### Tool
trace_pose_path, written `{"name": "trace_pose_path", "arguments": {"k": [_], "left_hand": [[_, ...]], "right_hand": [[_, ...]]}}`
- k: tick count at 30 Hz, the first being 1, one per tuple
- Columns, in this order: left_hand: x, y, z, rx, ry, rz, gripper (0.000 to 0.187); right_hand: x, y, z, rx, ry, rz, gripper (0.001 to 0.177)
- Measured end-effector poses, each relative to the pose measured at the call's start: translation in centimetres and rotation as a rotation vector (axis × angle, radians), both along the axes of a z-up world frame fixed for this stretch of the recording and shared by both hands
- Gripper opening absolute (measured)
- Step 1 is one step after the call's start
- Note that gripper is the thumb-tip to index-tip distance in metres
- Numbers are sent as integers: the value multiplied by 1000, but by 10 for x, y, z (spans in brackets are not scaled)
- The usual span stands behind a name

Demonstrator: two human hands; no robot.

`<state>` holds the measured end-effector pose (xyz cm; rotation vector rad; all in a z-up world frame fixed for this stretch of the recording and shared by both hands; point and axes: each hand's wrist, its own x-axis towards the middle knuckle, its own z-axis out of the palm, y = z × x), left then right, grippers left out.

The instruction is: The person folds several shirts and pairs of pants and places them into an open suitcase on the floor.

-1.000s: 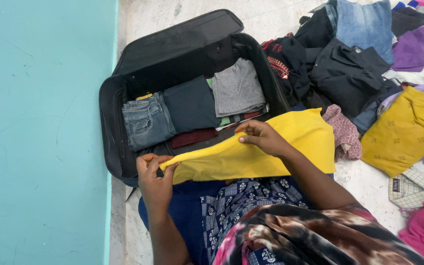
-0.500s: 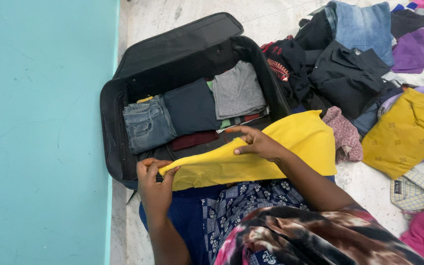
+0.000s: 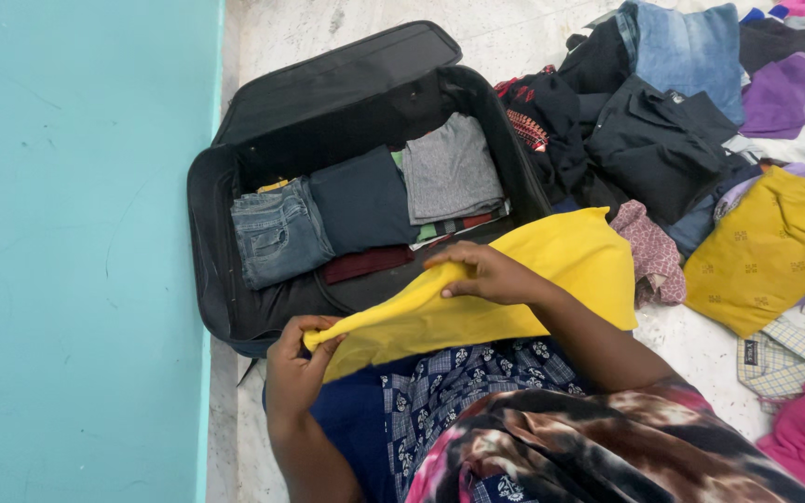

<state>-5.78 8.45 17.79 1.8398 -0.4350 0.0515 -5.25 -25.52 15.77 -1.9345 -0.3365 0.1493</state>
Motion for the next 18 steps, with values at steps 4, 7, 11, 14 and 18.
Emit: {"name": "trace_pose_path", "arguments": {"k": [4,7,11,14,18], "left_hand": [[-5,1,-3,0,49,-15,17],[-8,-2,0,-48,45,-84,16],[-8,-12,-2,-104,99,-211,17],[2,-21,-13,-341,213,-380,19],[9,-40,-28,-570,411,-383,19]], "right_hand": [[-3,1,9,-318,-187,-67,29],[-7,3,11,-371,-303,-105,25],[-6,12,-3,-422,-535,-158,24],[3,20,-24,-464,-596,-164,26],[8,30,-52,-494,-481,-178,49]]}}
